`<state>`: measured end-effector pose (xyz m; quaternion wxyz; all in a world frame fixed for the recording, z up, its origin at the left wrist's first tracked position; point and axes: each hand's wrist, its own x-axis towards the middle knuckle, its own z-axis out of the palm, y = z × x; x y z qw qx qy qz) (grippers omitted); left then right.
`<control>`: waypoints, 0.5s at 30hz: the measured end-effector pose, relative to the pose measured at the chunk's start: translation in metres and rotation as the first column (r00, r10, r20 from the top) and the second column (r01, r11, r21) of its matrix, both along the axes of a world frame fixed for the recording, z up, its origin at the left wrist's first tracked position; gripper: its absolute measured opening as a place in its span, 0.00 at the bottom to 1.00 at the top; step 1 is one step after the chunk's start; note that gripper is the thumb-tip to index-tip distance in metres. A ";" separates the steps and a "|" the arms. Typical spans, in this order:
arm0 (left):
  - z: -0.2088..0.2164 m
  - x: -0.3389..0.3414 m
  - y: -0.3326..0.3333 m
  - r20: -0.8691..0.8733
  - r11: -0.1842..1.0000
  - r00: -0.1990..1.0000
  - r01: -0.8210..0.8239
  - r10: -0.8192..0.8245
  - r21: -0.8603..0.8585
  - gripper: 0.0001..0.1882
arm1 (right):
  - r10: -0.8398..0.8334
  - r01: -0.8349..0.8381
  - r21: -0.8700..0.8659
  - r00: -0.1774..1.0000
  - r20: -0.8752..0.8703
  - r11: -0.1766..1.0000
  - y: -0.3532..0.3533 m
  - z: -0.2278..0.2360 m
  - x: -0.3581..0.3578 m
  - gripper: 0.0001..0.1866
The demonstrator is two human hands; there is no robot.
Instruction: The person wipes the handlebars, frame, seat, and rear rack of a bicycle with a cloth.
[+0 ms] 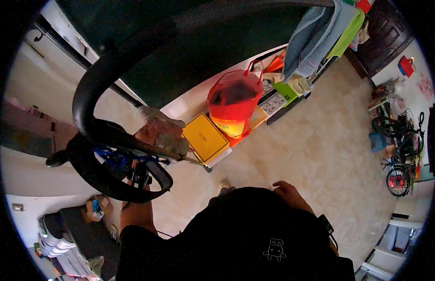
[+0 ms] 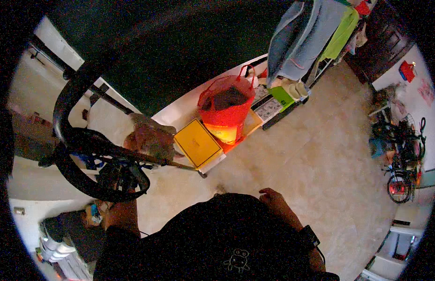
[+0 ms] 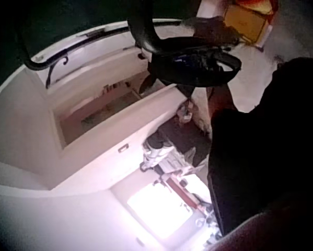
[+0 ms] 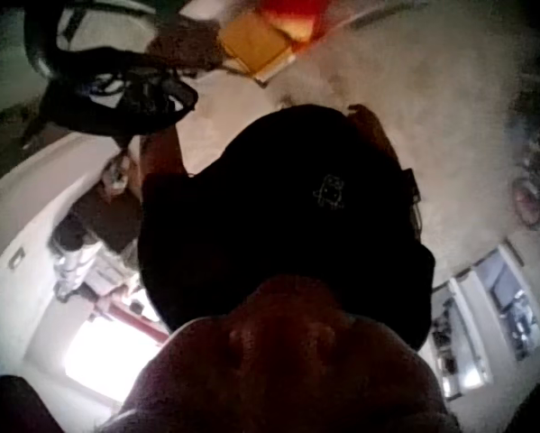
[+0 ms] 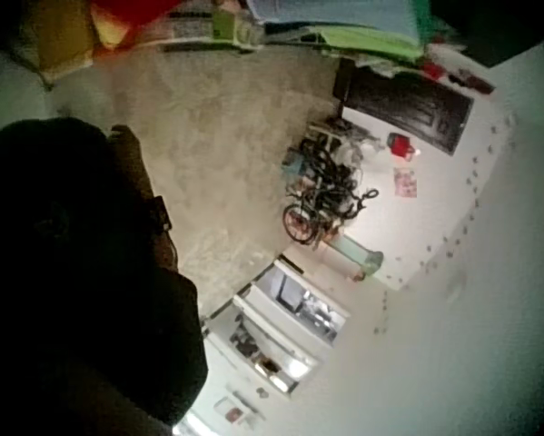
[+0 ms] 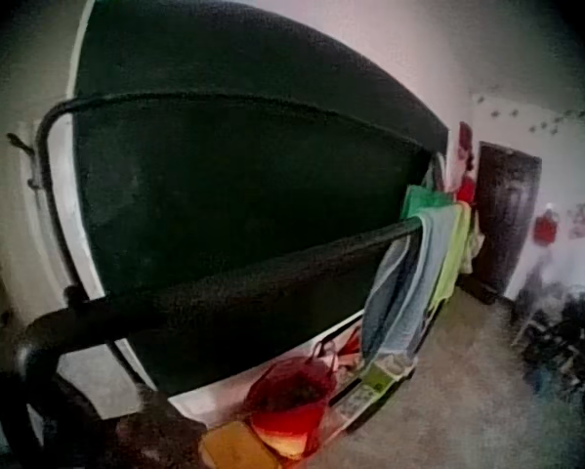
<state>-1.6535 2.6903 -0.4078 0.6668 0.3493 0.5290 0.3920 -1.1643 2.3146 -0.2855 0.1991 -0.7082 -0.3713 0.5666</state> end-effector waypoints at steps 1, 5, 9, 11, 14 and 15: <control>0.006 -0.003 0.000 0.002 1.000 1.000 -0.022 0.022 0.015 0.27 | -0.040 0.039 -0.019 0.998 -0.051 0.999 0.002 0.003 -0.002 0.13; 0.021 -0.015 -0.013 0.019 0.993 0.994 -0.107 0.107 0.055 0.25 | 0.025 -0.025 0.032 0.999 -0.029 0.999 0.001 -0.015 0.003 0.13; 0.023 -0.018 -0.038 0.022 0.986 0.988 -0.155 0.154 0.064 0.23 | 0.094 -0.092 0.078 0.996 -0.011 0.993 0.007 -0.016 0.004 0.13; 0.023 -0.017 -0.047 0.021 0.984 0.986 -0.164 0.163 0.071 0.23 | 0.136 -0.132 0.119 0.991 -0.018 0.984 0.008 -0.017 0.003 0.14; 0.026 -0.012 -0.053 0.023 0.977 0.982 -0.191 0.190 0.094 0.21 | 0.125 -0.124 0.105 0.992 -0.006 0.987 0.009 -0.023 0.003 0.13; 0.029 -0.012 -0.053 0.029 0.974 0.979 -0.202 0.200 0.104 0.21 | 0.130 -0.127 0.103 0.991 -0.027 0.987 0.010 -0.022 0.005 0.13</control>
